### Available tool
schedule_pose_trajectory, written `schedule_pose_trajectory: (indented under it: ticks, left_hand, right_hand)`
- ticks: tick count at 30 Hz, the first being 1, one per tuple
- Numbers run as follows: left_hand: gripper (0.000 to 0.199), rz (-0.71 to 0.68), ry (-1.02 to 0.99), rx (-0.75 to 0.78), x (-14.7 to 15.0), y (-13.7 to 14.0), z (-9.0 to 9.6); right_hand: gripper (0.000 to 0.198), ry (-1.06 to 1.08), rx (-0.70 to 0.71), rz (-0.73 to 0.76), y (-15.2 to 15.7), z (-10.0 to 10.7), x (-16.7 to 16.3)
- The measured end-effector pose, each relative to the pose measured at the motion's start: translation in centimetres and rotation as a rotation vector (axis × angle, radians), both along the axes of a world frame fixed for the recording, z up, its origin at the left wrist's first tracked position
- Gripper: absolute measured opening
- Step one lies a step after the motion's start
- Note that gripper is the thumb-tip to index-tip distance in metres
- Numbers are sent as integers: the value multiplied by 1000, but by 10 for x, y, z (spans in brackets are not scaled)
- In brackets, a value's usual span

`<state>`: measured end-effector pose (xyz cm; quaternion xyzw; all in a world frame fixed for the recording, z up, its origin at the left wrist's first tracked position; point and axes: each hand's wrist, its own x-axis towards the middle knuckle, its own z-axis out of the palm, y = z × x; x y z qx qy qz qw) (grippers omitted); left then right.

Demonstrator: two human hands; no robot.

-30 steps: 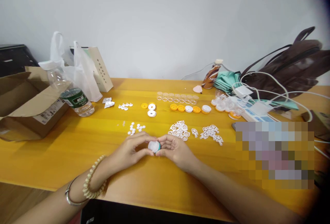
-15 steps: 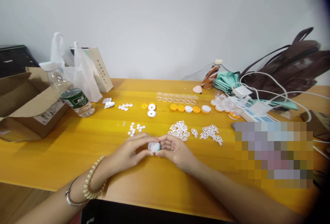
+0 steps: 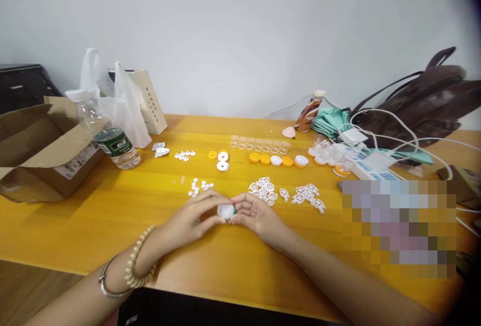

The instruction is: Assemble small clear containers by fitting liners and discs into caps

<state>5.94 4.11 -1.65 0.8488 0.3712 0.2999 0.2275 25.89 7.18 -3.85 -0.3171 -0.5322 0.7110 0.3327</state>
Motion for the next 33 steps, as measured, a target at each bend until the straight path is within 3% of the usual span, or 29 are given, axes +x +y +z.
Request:
schedule_pose_trajectory:
  ticks: [4,14,18,21,23,26,29,33]
  left_hand:
    - [36,75,9,9,1,-1,-3]
    - [30,76,8,-13,5,-2,1]
    - [27,101,74,30,5,-2,-1]
    - [27,130,164,65,6,-2,-2]
    - [30,129,200,71,6,-2,-3]
    - [33,122,204,85,7,-2,-4]
    - [34,124,209,69,7,-4,-4]
    - [40,112,161,23,7,-6,0]
  right_hand:
    - [35,0,26,-1,0,1,-1]
    - [40,-35,48,23,-4,-1,-1]
    - [36,-151,175,3,-6,6,0]
    - [17,-324,398,-128,5,27,15]
    - [18,-516,562,-310,19,44,36]
    - [22,-721,628,-444,40,63,74]
    - [26,-1059,582,-310,51,65,100]
    - [28,-1268,523,-156,52,55,105]
